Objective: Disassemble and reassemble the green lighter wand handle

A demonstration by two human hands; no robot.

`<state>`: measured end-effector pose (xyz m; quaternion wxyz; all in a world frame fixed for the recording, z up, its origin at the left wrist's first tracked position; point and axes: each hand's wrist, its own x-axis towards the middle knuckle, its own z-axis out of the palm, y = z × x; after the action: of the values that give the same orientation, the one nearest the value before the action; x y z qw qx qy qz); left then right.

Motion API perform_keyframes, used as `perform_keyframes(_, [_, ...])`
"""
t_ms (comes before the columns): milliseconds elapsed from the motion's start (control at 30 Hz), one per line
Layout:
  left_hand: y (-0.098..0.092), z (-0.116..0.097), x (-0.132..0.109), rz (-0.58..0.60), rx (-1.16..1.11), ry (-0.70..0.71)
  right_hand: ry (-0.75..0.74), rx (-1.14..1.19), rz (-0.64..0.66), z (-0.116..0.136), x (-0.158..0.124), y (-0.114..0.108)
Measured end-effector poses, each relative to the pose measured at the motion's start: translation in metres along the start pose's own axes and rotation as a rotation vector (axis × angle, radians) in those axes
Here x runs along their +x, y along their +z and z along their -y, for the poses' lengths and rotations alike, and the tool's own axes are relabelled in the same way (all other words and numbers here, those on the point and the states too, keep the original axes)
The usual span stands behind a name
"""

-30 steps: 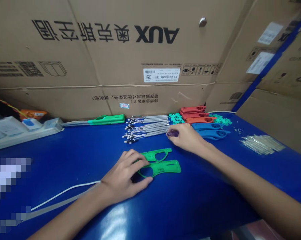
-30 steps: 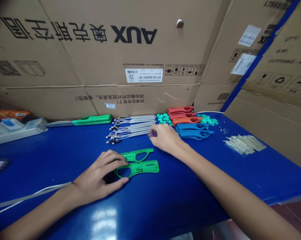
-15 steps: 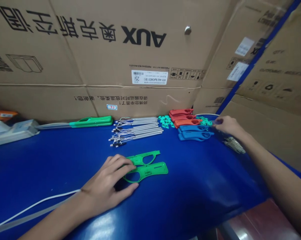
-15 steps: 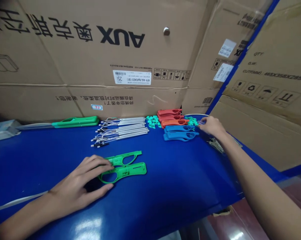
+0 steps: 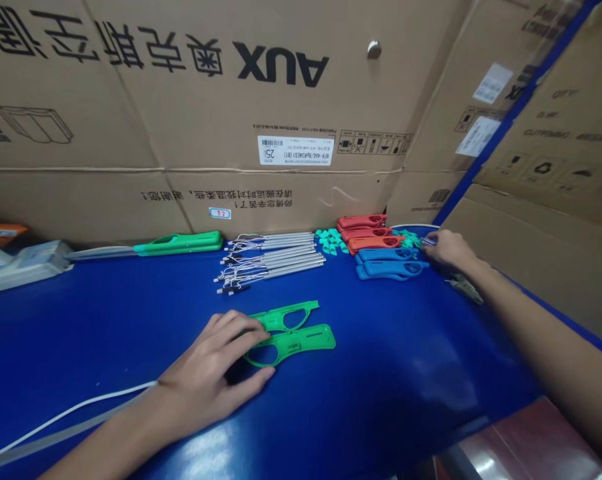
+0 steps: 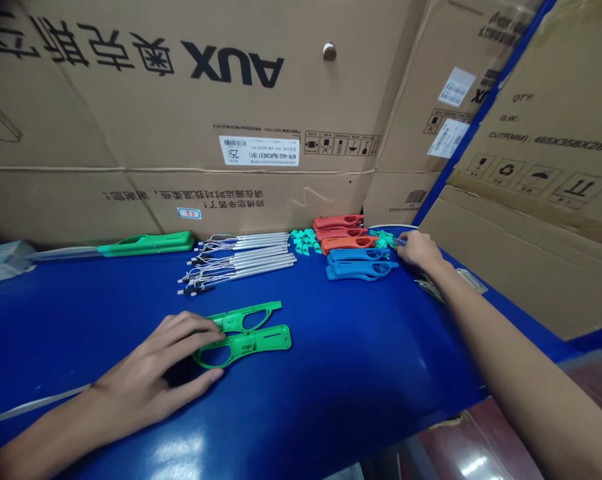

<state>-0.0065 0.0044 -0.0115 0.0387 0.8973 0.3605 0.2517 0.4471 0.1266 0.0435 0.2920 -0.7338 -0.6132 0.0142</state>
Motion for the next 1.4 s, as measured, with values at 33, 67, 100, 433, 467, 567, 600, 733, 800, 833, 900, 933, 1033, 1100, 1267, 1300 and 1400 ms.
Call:
perform_keyframes(33, [0.000,0.000,0.000,0.002,0.002,-0.004,0.049,-0.046,0.026,0.003,0.000,-0.003])
perform_keyframes(67, [0.000,0.000,0.000,0.002,0.002,-0.003,0.093,-0.092,0.050,0.008,0.000,-0.006])
perform_keyframes(100, [0.000,-0.001,0.001,-0.001,0.001,0.002,0.122,-0.128,0.058,0.014,0.000,-0.010])
perform_keyframes(433, [-0.008,-0.008,0.008,-0.095,-0.025,0.050,-0.496,0.087,0.186,0.143,-0.065,0.000])
perform_keyframes(467, [-0.008,-0.007,0.008,-0.108,-0.029,0.049,-0.608,0.118,0.247,0.155,-0.079,0.006])
perform_keyframes(567, [-0.007,-0.004,0.007,-0.133,-0.038,0.042,-0.874,0.147,0.362,0.178,-0.115,0.029])
perform_keyframes(600, [-0.007,-0.003,0.007,-0.138,-0.043,0.043,-0.941,0.143,0.385,0.181,-0.124,0.036])
perform_keyframes(733, [-0.004,-0.002,0.007,-0.158,-0.077,0.079,-1.134,0.135,0.373,0.179,-0.144,0.059])
perform_keyframes(800, [-0.004,-0.004,0.007,-0.164,-0.095,0.101,-1.176,0.143,0.350,0.173,-0.147,0.065])
perform_keyframes(833, [-0.004,-0.004,0.007,-0.167,-0.104,0.113,-1.191,0.149,0.342,0.170,-0.149,0.067])
perform_keyframes(900, [-0.004,-0.006,0.007,-0.177,-0.119,0.137,-1.211,0.155,0.337,0.166,-0.151,0.069])
perform_keyframes(933, [-0.005,-0.007,0.007,-0.184,-0.123,0.150,-1.218,0.157,0.338,0.164,-0.153,0.069])
perform_keyframes(1033, [-0.005,-0.008,0.006,-0.190,-0.133,0.197,-1.221,0.164,0.334,0.162,-0.157,0.071])
perform_keyframes(1100, [-0.005,-0.009,0.005,-0.197,-0.143,0.221,-1.209,0.183,0.316,0.162,-0.158,0.071])
perform_keyframes(1267, [-0.006,-0.011,0.007,-0.277,-0.166,0.200,-1.079,0.416,0.342,0.162,-0.148,0.063])
perform_keyframes(1300, [-0.007,-0.011,0.008,-0.284,-0.166,0.191,-1.050,0.462,0.370,0.161,-0.144,0.060])
perform_keyframes(1400, [-0.009,-0.012,0.010,-0.293,-0.145,0.176,-0.971,0.566,0.384,0.158,-0.130,0.053])
